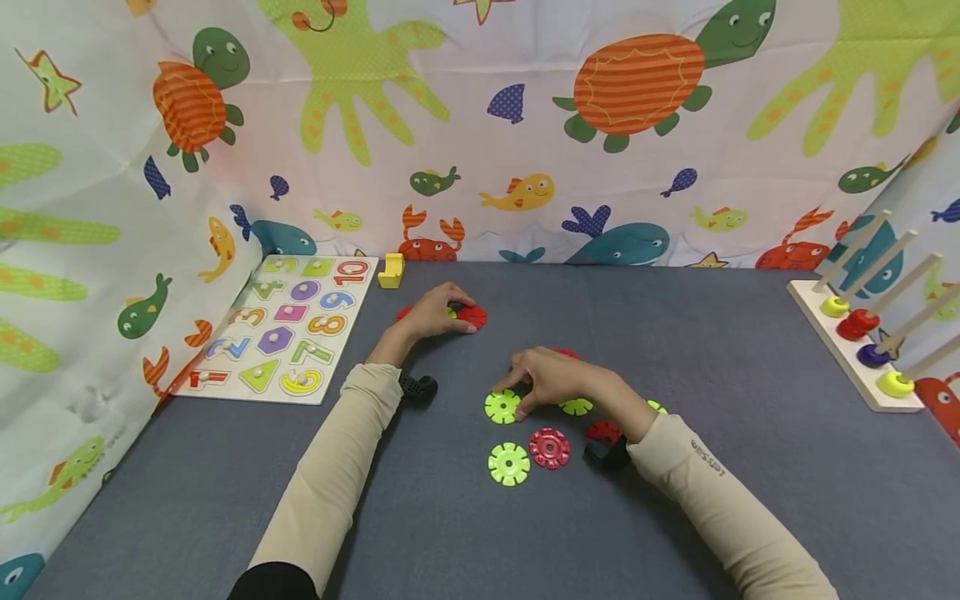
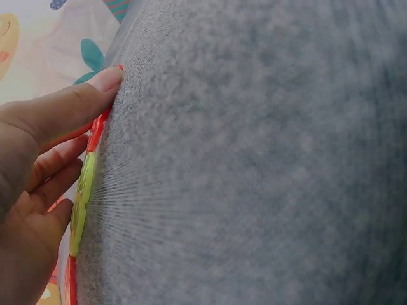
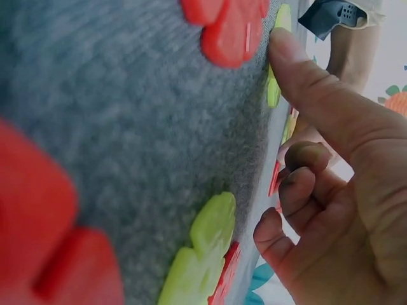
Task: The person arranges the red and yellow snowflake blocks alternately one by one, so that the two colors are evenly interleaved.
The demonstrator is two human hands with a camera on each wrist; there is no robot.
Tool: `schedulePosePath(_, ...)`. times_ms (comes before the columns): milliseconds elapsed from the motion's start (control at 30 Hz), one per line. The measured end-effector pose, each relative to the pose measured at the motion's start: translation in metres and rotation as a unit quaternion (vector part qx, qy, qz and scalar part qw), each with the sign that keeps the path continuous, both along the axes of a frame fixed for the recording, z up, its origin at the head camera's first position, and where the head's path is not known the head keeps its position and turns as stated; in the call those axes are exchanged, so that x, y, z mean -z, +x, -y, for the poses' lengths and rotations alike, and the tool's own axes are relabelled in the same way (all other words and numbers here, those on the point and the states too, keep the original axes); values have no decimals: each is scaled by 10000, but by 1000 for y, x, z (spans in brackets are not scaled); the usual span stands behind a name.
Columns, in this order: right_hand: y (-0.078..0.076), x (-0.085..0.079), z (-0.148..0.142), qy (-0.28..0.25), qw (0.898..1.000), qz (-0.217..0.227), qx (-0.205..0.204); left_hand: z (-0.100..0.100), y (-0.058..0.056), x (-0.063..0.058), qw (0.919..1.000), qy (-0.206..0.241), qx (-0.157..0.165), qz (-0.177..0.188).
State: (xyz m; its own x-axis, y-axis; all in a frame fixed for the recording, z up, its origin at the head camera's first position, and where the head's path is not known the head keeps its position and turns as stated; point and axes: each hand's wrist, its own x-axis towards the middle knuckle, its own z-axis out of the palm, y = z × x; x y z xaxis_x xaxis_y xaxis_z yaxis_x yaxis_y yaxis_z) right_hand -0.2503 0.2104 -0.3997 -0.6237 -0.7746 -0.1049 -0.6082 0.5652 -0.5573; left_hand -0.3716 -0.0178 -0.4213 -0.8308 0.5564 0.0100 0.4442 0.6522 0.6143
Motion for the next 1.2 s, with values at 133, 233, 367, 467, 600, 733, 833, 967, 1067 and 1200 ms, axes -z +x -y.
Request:
schedulePosePath(133, 0, 0, 0, -36, 10000, 12, 24, 0, 0, 1, 9999, -4, 39, -94)
schedulePosePath(233, -3, -3, 0, -87, 9999, -21, 54, 0, 0, 0, 10000, 28, 27, -48)
schedulePosePath(367, -21, -11, -3, -139, 9984, -233, 503, 2, -1, 0, 10000, 35, 10, 7)
schedulePosePath(467, -44, -13, -7, -151, 9909, -449, 1261, 3, -1, 0, 10000, 1, 3, -15)
schedulePosePath(600, -71, -8, -12, -134, 9723, -487, 2281, 3, 0, 0, 10000, 6, 10, -45)
schedulePosePath(733, -85, 1, -13, -268, 9612, -268, 2734, 1, 1, 0, 9999, 65, 46, -68)
schedulePosePath(833, -87, 6, -10, -487, 9592, -191, 2779, 0, 0, 1, 9999, 57, 52, -85)
schedulePosePath(967, -90, 9, -4, -471, 9567, -177, 2867, -1, -1, 1, 10000, 2, 10, -40)
schedulePosePath(1067, -93, 11, 1, -304, 9555, -145, 2929, -1, 0, 0, 10000, -18, -9, 9)
schedulePosePath(1200, -94, 11, 3, -277, 9551, -79, 2949, -1, 1, -1, 10000, -45, -5, 6)
